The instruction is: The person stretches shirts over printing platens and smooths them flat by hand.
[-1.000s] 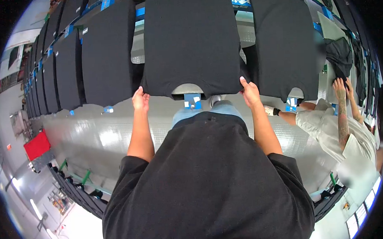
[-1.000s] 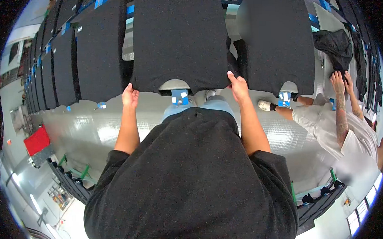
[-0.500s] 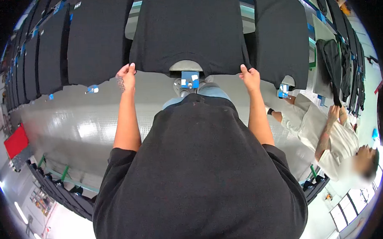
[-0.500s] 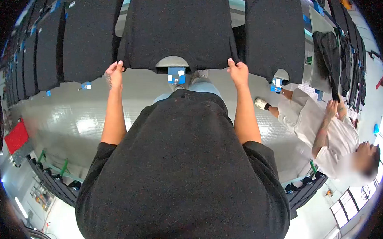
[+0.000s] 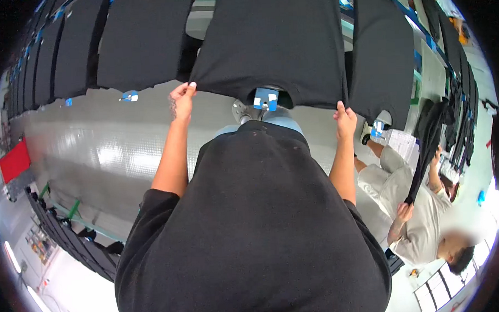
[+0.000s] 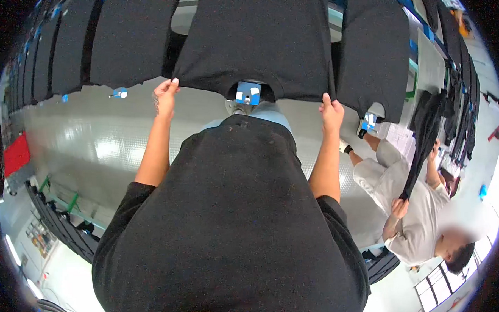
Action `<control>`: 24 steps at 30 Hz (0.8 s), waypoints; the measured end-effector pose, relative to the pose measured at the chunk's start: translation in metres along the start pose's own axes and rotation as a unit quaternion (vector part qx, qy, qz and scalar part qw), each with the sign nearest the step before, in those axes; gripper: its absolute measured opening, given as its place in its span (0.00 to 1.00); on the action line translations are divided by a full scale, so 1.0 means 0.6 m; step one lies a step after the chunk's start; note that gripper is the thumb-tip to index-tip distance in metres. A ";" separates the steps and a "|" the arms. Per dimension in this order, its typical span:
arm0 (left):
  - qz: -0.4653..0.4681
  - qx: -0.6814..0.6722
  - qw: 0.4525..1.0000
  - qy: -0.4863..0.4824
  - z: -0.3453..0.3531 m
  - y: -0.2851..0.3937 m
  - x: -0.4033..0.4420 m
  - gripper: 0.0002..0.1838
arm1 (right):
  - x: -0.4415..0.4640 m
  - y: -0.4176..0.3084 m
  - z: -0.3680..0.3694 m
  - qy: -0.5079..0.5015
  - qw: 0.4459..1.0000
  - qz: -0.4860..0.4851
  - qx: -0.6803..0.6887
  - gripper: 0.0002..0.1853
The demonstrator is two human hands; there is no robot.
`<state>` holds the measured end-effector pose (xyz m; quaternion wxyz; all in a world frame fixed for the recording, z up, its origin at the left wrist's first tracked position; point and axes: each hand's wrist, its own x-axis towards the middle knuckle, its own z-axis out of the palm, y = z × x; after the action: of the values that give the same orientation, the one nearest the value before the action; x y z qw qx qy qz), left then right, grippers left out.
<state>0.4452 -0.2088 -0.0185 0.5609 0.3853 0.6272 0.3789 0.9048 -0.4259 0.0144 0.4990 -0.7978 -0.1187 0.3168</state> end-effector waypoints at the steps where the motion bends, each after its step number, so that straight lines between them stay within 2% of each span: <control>1: -0.005 -0.002 1.000 -0.023 -0.003 -0.001 -0.007 0.14 | -0.003 0.002 -0.007 -0.015 1.000 0.012 0.012 0.19; 5: -0.020 0.000 0.999 -0.032 -0.008 0.000 -0.020 0.14 | -0.010 0.009 -0.016 -0.052 0.998 0.028 -0.003 0.17; 24: -0.021 -0.059 0.997 -0.054 -0.049 -0.030 -0.047 0.15 | -0.058 0.033 -0.030 -0.071 0.996 0.045 0.006 0.17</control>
<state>0.4172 -0.2433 -0.0205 0.6234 0.3588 0.5803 0.3819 0.8868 -0.4659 0.0163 0.4790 -0.7748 -0.1164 0.3957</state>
